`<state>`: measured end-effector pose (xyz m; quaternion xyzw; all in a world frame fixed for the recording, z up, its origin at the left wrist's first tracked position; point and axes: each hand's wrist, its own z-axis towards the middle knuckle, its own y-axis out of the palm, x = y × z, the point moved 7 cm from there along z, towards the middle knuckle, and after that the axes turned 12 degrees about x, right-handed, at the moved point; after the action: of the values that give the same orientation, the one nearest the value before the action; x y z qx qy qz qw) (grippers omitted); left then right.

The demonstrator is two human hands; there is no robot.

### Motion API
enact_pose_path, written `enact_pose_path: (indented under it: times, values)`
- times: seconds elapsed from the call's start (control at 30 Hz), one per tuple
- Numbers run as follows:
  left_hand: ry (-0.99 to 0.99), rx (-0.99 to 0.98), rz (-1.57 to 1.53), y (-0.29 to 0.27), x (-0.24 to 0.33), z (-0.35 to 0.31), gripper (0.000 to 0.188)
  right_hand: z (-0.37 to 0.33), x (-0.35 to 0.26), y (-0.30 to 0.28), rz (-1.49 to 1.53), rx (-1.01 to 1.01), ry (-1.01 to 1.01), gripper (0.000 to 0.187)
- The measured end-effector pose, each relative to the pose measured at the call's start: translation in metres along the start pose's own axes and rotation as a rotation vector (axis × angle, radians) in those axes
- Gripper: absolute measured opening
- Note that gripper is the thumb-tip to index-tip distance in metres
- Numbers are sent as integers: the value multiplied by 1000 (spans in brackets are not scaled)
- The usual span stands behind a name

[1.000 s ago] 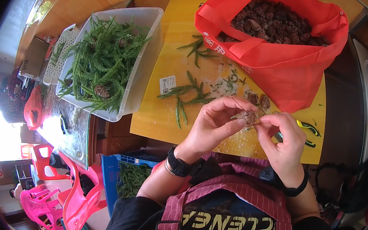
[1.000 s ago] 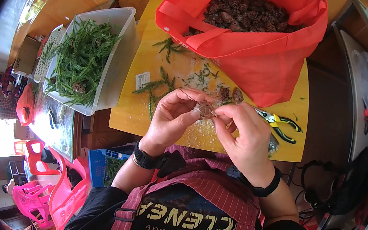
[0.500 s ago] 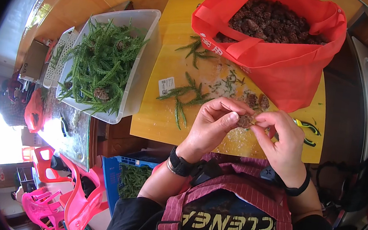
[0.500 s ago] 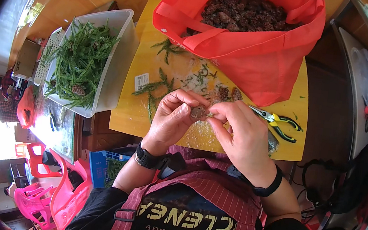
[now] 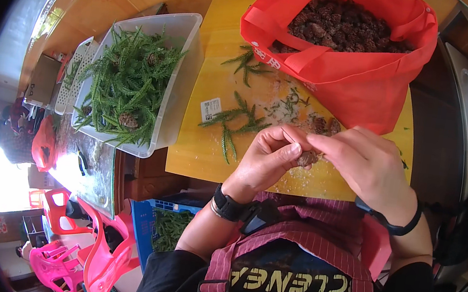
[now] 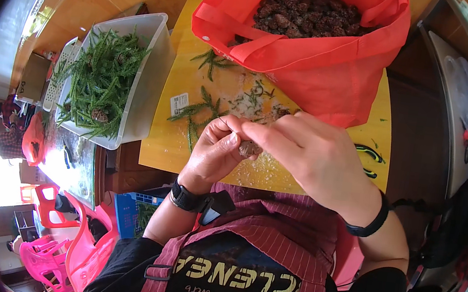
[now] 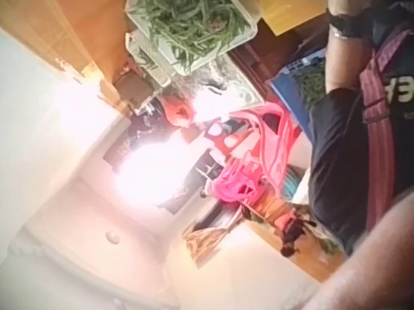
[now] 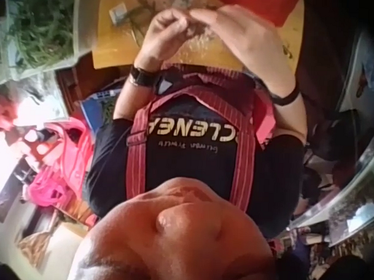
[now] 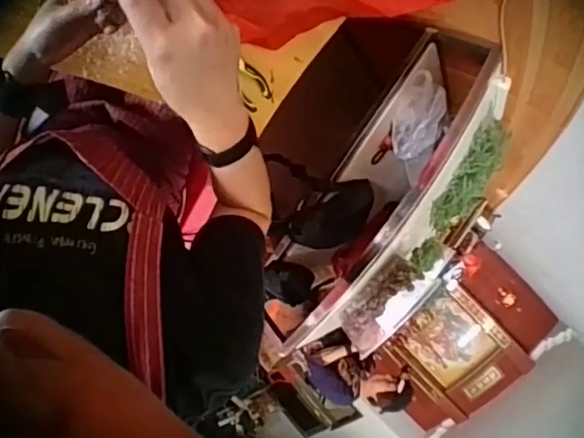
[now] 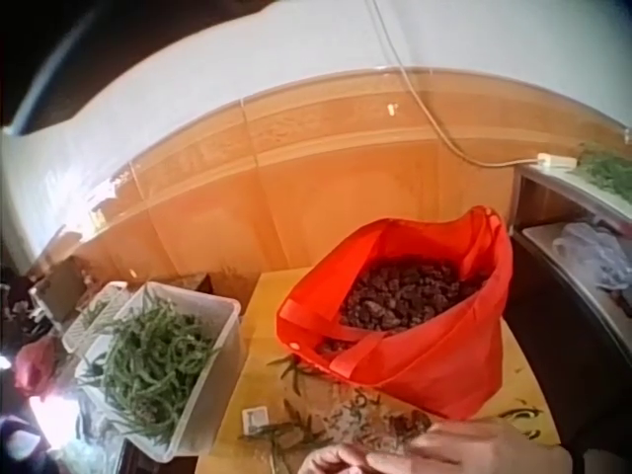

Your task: Trimming and cleaning green plant sprigs using pliers and hands at a workbench.

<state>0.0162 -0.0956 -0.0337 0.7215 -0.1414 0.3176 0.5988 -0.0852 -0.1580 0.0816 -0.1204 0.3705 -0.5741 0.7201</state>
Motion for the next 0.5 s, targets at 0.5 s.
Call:
enact_pose_path:
  times: [0.5]
  values:
    - [-136, 14, 138, 0, -10, -6, 7, 3, -3, 22, -188, -516, -133, 37]
